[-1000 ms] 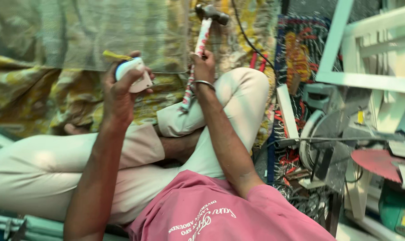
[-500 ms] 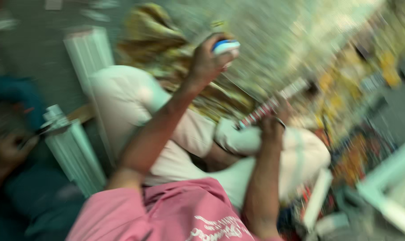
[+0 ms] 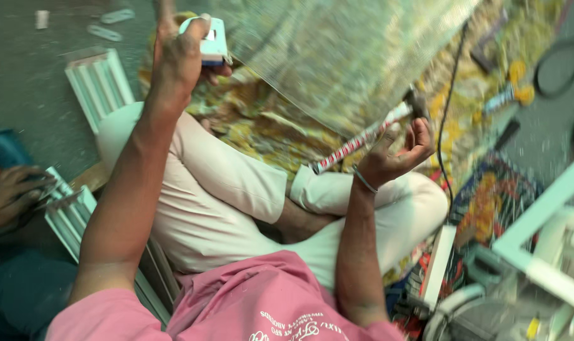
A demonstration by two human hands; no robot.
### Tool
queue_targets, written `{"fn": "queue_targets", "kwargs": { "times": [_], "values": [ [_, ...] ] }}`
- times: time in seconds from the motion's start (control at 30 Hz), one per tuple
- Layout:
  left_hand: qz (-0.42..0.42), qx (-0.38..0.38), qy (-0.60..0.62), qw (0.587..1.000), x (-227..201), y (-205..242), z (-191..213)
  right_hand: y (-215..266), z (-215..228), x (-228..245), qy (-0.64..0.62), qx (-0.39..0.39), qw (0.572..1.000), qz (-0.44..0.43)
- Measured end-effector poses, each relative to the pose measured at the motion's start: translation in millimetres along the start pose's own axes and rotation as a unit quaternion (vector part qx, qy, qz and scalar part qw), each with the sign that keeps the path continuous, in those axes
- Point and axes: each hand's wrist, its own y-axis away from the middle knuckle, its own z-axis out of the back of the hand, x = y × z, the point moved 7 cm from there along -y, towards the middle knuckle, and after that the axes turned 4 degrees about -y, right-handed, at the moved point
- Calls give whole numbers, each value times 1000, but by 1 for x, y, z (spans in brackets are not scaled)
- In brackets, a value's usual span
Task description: The person sits cross-legged on the floor and measures a large piece of mesh using a tape measure. They hold the mesh with one hand and extend the tape measure across it with the other, marking measurements along the edge.
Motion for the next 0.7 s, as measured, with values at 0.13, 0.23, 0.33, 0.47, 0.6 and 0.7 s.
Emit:
{"fn": "queue_targets", "kwargs": {
  "times": [0.13,0.23,0.33,0.47,0.6,0.7],
  "values": [
    [24,202,-27,979,2,16,-64,26,-25,123,-50,139,979,143],
    [35,272,-53,960,14,41,-105,59,-75,134,-124,314,937,-89],
    [79,337,-91,934,39,64,-129,70,-85,119,-233,265,909,-221],
    [84,450,-63,887,47,86,-143,62,-70,116,-134,293,939,-117],
    [137,453,-214,854,61,87,-149,43,-57,113,-61,273,958,-72],
    [184,444,-87,873,74,93,-153,43,-59,100,-116,310,922,-200]
  ]
}}
